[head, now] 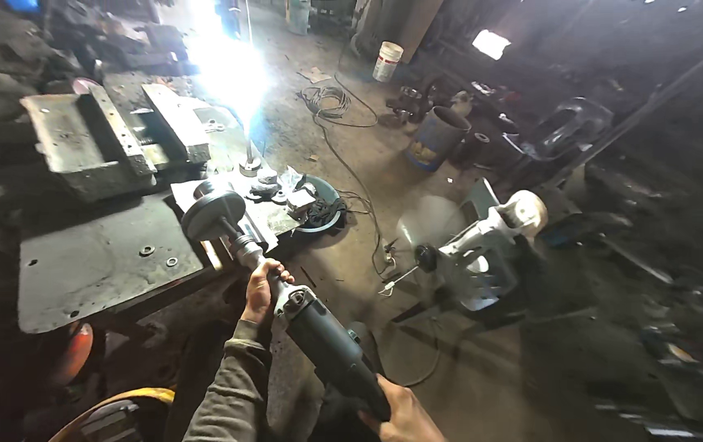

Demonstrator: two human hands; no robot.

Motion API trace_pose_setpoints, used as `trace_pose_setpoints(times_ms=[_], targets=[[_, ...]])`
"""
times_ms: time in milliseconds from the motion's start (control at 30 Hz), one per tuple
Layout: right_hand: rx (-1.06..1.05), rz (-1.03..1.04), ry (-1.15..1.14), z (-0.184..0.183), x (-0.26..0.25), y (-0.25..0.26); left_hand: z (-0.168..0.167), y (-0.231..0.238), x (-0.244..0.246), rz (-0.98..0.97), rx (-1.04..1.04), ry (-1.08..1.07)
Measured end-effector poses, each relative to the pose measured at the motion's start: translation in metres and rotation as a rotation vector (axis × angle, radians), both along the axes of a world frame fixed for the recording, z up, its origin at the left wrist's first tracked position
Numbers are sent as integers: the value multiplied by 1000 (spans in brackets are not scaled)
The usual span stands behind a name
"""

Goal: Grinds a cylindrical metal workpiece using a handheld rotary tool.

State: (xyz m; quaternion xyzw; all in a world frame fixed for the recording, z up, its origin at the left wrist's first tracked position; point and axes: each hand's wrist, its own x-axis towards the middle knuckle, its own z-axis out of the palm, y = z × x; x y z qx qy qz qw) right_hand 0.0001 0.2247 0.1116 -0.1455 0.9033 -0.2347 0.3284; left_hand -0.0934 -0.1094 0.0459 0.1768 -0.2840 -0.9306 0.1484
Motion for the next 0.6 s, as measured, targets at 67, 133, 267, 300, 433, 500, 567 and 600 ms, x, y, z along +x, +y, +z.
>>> trace_pose_setpoints(times_ms=[67, 133, 267, 300, 433, 500, 567, 600], targets=[[-9, -12, 9, 0, -2, 2, 6, 3, -4, -8, -10, -22], [-27, -27, 1, 0, -4, 5, 12, 8, -11, -27, -31, -58], [-60, -98, -23, -3, -7, 8, 15, 17, -31, -60, -46, -137], [-71, -114, -28, -5, -8, 9, 14, 19, -36, -67, -35, -159], [-123, -164, -45, -10, -13, 15, 4, 29, -57, -78, 19, -215], [-133, -184, -58, -12, -16, 18, 2, 34, -64, -92, 24, -243], [-143, -207, -69, -16, -16, 21, -2, 37, -69, -99, 19, -255], [-151, -214, -72, -17, -16, 22, -4, 38, -70, -98, 18, -260]])
